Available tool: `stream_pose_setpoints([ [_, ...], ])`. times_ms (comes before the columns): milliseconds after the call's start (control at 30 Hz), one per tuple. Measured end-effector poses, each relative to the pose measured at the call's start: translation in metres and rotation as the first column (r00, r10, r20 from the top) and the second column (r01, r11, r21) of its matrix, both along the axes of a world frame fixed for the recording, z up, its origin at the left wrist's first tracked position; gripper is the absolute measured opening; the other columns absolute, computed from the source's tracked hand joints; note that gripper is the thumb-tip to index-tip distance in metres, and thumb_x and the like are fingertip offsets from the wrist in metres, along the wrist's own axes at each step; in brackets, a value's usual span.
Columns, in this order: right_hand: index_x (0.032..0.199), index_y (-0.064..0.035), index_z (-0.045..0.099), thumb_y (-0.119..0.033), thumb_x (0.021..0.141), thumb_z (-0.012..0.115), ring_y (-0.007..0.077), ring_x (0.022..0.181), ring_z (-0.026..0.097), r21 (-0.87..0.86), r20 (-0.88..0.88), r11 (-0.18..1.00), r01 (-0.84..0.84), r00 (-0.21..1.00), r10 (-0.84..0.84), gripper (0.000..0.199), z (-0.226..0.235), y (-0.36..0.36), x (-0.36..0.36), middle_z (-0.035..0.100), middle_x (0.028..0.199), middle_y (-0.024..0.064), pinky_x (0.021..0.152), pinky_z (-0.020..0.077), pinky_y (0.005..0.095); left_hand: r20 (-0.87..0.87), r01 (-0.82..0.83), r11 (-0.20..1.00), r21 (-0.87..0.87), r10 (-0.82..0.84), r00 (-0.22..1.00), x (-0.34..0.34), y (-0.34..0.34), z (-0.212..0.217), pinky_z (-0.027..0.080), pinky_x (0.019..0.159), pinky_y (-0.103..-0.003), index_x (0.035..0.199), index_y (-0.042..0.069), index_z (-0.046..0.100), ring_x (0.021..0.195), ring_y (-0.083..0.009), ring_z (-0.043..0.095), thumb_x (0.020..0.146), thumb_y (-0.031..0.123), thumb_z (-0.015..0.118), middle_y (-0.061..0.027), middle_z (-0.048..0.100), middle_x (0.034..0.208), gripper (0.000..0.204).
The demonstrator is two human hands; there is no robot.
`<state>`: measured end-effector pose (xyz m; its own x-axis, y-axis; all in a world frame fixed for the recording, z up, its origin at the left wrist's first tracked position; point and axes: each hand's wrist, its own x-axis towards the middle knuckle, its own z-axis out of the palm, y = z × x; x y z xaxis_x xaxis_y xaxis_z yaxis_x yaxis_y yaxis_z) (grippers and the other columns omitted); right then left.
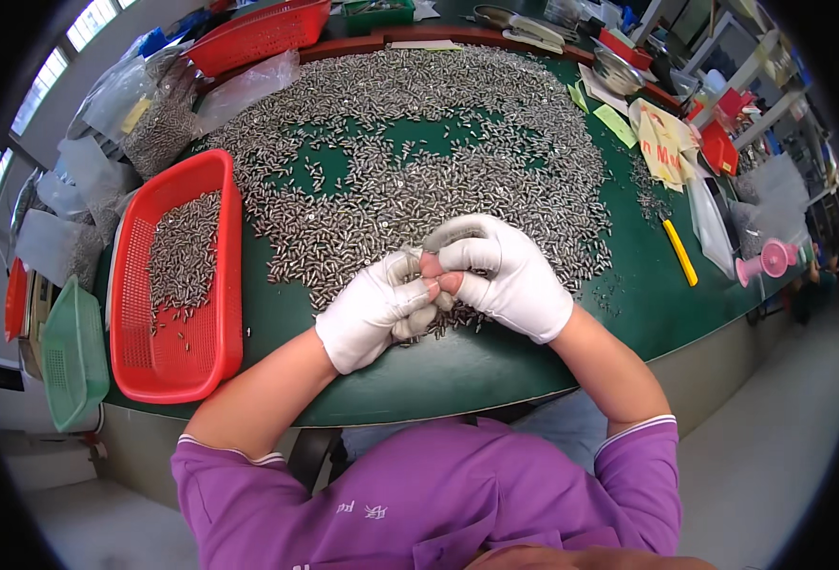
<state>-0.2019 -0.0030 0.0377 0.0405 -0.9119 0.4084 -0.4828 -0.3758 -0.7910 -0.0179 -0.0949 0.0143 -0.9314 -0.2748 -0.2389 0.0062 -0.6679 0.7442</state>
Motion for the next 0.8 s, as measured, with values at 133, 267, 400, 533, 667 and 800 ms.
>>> stream_pose_setpoints([
  [133,0.101,-0.0097,0.070,-0.015,0.079,0.071,0.0307,0.098,0.062,-0.127,-0.263,0.988,0.083,0.958,-0.114,0.023,0.005,-0.003,-0.008,0.066,0.105,0.0098,0.085,0.0507,0.0394,0.034,-0.069,0.997,-0.044,0.071,0.997,0.000,0.001,-0.001,0.032,0.051,-0.018,0.105,0.011,0.056,0.058,-0.0037,0.042,0.093,0.024,0.066,-0.0004,0.059,0.089,0.021],
  [267,0.104,-0.0119,0.070,-0.021,0.077,0.071,0.0305,0.099,0.062,-0.110,-0.574,0.905,0.411,0.717,-0.396,0.028,-0.005,-0.003,-0.033,0.066,0.106,0.0092,0.087,0.0503,0.0404,0.022,-0.097,0.995,-0.023,0.097,0.995,-0.001,0.001,0.003,0.032,0.052,-0.020,0.100,0.013,0.055,0.057,-0.0064,0.042,0.094,0.033,0.062,-0.0021,0.059,0.087,0.021],
  [400,0.087,-0.0148,0.073,-0.023,0.077,0.070,0.0275,0.090,0.063,0.047,-0.663,0.873,0.485,0.669,-0.335,0.013,-0.010,-0.006,-0.038,0.065,0.091,0.0066,0.080,0.0517,0.0405,0.006,-0.051,0.999,-0.019,0.051,0.999,0.001,-0.003,0.000,0.032,0.052,-0.020,0.100,0.013,0.055,0.057,-0.0071,0.042,0.095,0.034,0.059,-0.0026,0.059,0.088,0.022],
  [533,0.081,-0.0131,0.070,-0.020,0.079,0.067,0.0284,0.084,0.062,-0.065,-0.751,0.874,0.482,0.553,-0.361,0.008,-0.013,-0.009,-0.034,0.064,0.085,0.0076,0.074,0.0516,0.0422,0.045,-0.068,0.998,-0.009,0.068,0.997,0.000,-0.001,0.003,0.033,0.053,-0.022,0.105,0.011,0.056,0.058,-0.0087,0.043,0.096,0.035,0.056,-0.0041,0.059,0.090,0.026],
  [667,0.087,-0.0098,0.066,-0.017,0.081,0.066,0.0307,0.088,0.061,-0.171,-0.458,0.922,0.347,0.801,-0.386,0.010,-0.006,-0.006,-0.022,0.063,0.090,0.0086,0.079,0.0502,0.0419,0.014,-0.080,0.997,0.002,0.080,0.997,0.007,0.002,0.002,0.032,0.052,-0.022,0.111,0.011,0.056,0.057,-0.0089,0.040,0.095,0.033,0.058,-0.0046,0.058,0.095,0.028],
  [800,0.090,-0.0096,0.064,-0.017,0.080,0.066,0.0305,0.091,0.061,-0.283,-0.322,0.951,0.127,0.921,-0.219,0.013,-0.001,-0.002,-0.016,0.063,0.092,0.0085,0.081,0.0492,0.0413,-0.009,0.014,0.997,-0.075,-0.014,1.000,-0.006,0.001,0.010,0.029,0.052,-0.018,0.109,0.012,0.056,0.061,-0.0047,0.042,0.095,0.038,0.062,0.0012,0.059,0.091,0.030],
])
